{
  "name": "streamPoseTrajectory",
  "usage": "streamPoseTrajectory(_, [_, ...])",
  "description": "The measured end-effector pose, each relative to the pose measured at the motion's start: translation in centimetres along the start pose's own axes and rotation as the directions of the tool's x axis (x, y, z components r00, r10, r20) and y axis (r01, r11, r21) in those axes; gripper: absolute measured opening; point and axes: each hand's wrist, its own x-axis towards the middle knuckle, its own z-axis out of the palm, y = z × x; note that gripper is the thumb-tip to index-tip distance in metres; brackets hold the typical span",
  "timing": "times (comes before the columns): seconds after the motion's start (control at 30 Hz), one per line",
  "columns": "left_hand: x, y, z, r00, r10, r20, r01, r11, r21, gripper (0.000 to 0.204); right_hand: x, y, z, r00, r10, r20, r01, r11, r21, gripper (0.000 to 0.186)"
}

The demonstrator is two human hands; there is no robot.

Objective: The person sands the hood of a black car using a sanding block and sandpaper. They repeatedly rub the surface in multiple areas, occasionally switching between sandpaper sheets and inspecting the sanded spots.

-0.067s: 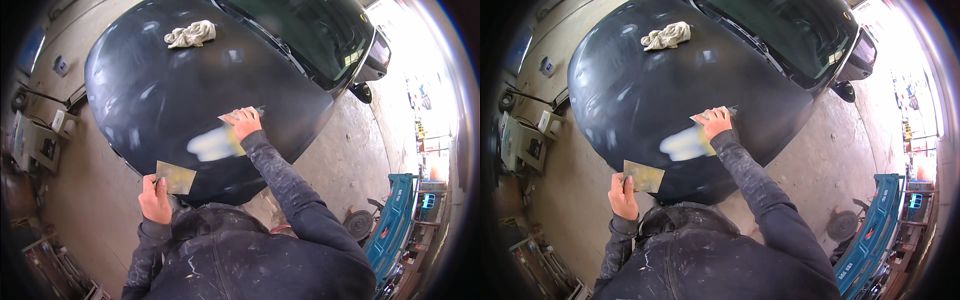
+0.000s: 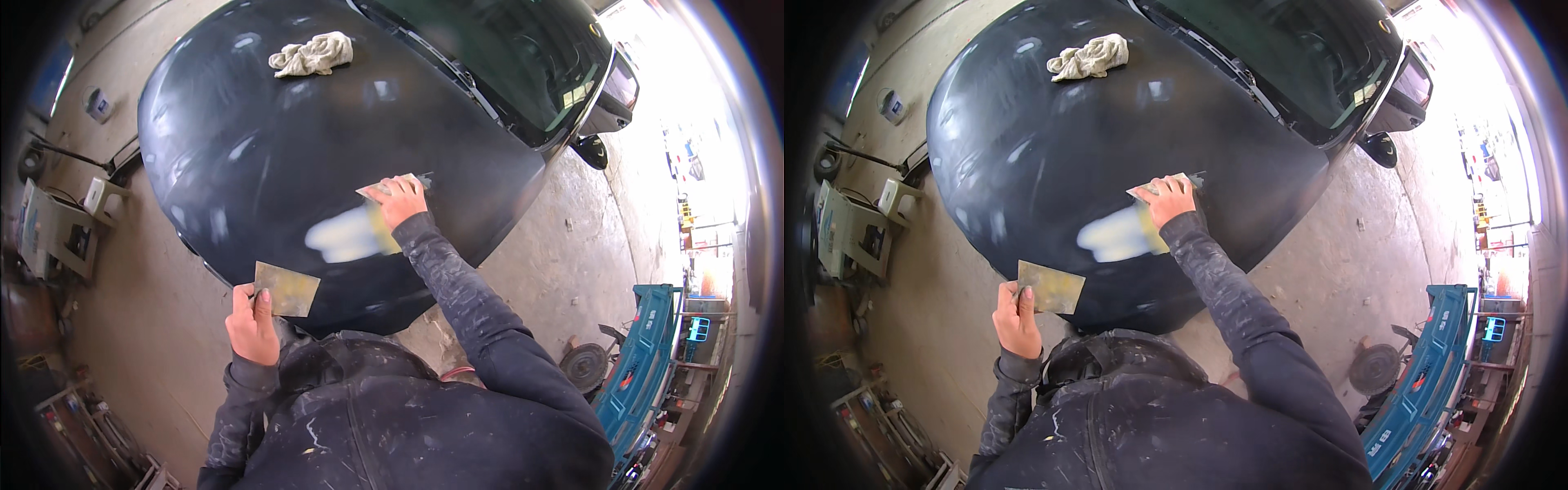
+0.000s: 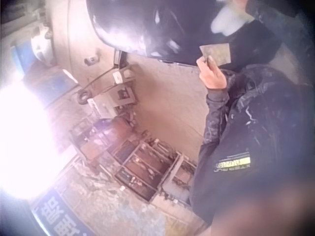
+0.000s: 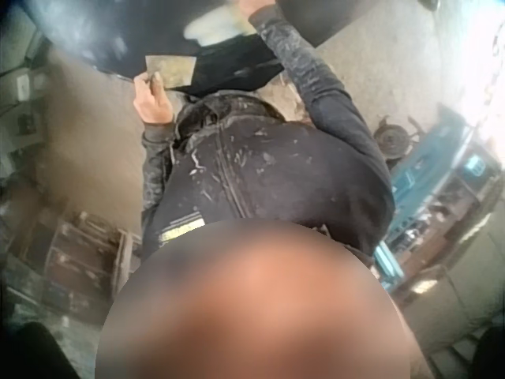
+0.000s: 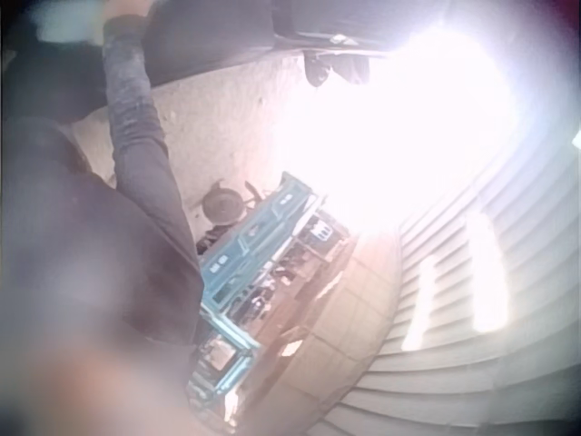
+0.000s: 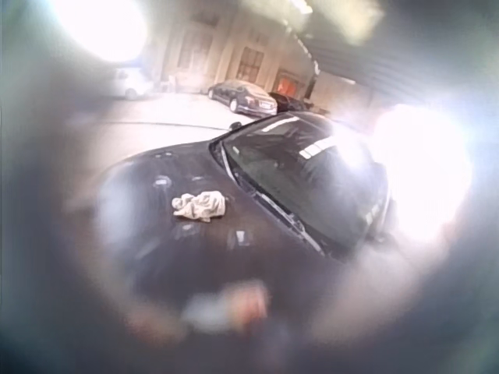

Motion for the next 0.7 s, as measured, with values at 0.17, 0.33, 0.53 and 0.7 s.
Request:
streamPoseTrajectory(0.17, [0.1,0.0,0.3,1.000,0.028,-0.005,-0.028,1.000,0.007,0.020,-0.9,-0.1,0.0,0.999,0.000,0.046,0.000,1.000,0.001,0.042])
streamPoseTrajectory(0.33, [0.4,0.4,0.3,0.999,0.037,0.020,-0.038,0.999,0.033,0.020,-2.9,-0.8,-0.5,0.994,0.028,0.102,-0.028,1.000,0.005,0.041])
streamPoseTrajectory(0.53, [0.8,0.7,0.4,0.997,0.063,0.043,-0.065,0.997,0.038,0.022,-6.0,-2.1,-2.3,0.999,0.033,0.023,-0.034,0.999,0.030,0.046])
streamPoseTrajectory(0.7, [0.8,0.6,0.6,0.997,0.054,0.052,-0.057,0.997,0.045,0.024,-9.4,-3.6,-3.7,0.999,0.053,0.000,-0.053,0.997,0.049,0.046])
